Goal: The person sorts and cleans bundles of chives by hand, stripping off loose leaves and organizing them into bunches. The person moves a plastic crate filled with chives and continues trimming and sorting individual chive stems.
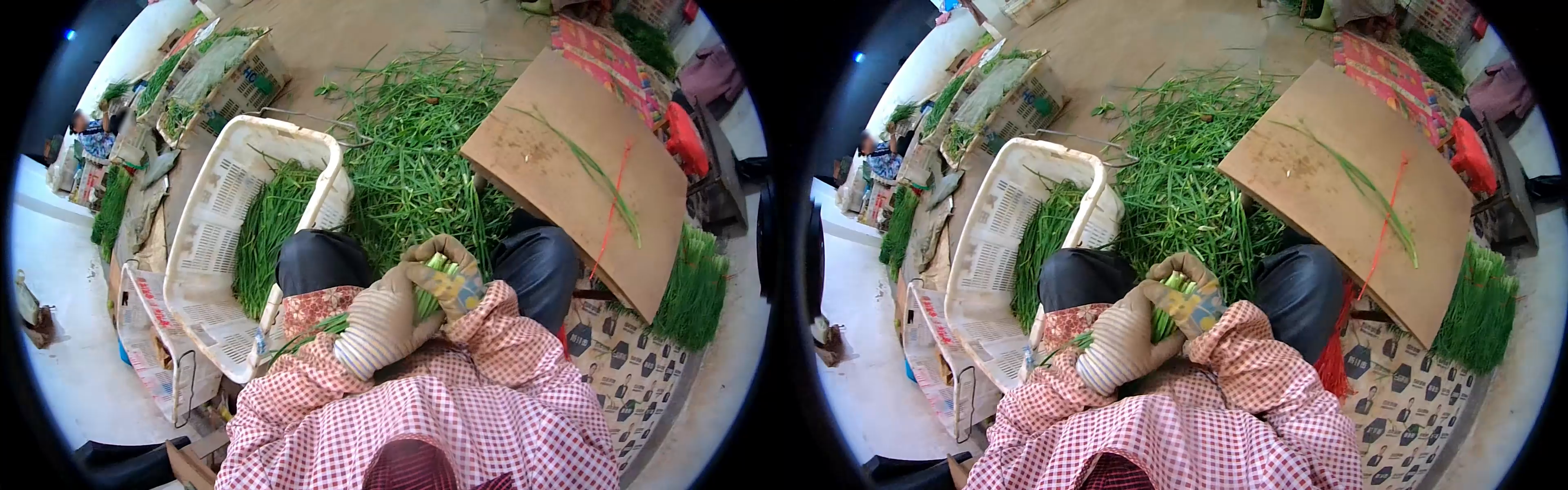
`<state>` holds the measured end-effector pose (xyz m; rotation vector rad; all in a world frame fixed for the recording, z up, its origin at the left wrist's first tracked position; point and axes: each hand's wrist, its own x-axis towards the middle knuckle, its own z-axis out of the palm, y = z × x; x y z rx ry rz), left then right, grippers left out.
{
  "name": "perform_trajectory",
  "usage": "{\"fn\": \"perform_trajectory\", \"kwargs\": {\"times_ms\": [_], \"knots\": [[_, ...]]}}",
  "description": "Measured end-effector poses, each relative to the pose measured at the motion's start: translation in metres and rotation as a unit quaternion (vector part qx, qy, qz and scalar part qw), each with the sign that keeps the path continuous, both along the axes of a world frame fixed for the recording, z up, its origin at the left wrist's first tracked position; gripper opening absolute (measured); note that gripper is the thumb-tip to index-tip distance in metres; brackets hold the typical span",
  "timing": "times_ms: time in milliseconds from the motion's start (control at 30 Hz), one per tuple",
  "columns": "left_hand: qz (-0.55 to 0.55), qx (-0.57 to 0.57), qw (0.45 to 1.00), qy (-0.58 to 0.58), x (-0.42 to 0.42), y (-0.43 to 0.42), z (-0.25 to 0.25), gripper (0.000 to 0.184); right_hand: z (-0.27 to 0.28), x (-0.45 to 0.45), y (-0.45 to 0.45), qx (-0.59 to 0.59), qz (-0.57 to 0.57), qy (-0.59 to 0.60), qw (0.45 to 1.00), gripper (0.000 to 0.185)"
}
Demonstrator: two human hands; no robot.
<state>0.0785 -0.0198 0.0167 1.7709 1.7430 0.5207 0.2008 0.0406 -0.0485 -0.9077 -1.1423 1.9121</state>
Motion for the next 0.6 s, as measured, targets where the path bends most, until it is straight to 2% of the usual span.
{"fn": "perform_trajectory", "kwargs": {"times_ms": [33,67,133,167,200,233,267,300,333,367,433,467,500,533,600], "knots": [[0.009,-0.06,0.998,0.02,0.001,0.001,0.008,0.067,0.004,-0.002,-0.002,-0.011,-0.035,0.059,0.998,0.037],[0.01,-0.054,0.998,0.013,-0.003,0.003,0.014,0.067,0.008,-0.004,-0.001,-0.021,-0.068,0.119,0.99,0.033],[-0.078,0.103,0.986,-0.106,-0.021,0.002,0.026,0.078,0.024,-0.004,0.011,0.016,-0.067,0.13,0.989,0.033],[-0.097,0.097,0.979,-0.148,-0.037,-0.002,0.039,0.084,0.045,-0.003,0.018,0.015,-0.084,0.166,0.983,0.034],[-0.083,0.141,0.971,-0.172,-0.052,-0.006,0.051,0.072,0.065,-0.002,0.025,0.014,-0.095,0.201,0.975,0.035],[-0.081,0.147,0.959,-0.229,-0.072,-0.009,0.072,0.067,0.082,0.005,0.037,0.037,-0.096,0.189,0.977,0.034],[-0.033,0.211,0.95,-0.23,-0.092,-0.02,0.074,0.065,0.101,0.015,0.052,0.065,-0.093,0.178,0.977,0.034],[-0.02,0.312,0.931,-0.189,-0.113,-0.026,0.082,0.059,0.13,0.017,0.058,0.085,-0.114,0.251,0.957,0.031],[0.07,0.387,0.898,-0.195,-0.125,-0.038,0.083,0.048,0.153,0.018,0.065,0.102,-0.134,0.324,0.931,0.03],[0.118,0.464,0.849,-0.224,-0.136,-0.045,0.083,0.042,0.156,0.021,0.085,0.157,-0.092,0.368,0.912,0.026],[0.224,0.499,0.825,-0.141,-0.139,-0.06,0.087,0.036,0.107,0.03,0.158,0.294,-0.112,0.132,0.94,0.016],[0.274,0.511,0.81,-0.082,-0.127,-0.061,0.089,0.033,0.07,0.028,0.197,0.355,-0.159,-0.162,0.907,0.01],[0.287,0.507,0.808,-0.085,-0.115,-0.059,0.092,0.033,0.065,0.01,0.201,0.46,-0.128,-0.239,0.846,0.012],[0.13,0.514,0.839,-0.121,-0.104,-0.05,0.091,0.033,0.064,-0.014,0.207,0.565,-0.099,-0.299,0.763,0.015],[-0.178,0.481,0.838,-0.187,-0.077,-0.032,0.091,0.031,0.104,-0.043,0.205,0.578,-0.098,-0.258,0.768,0.015]]}}
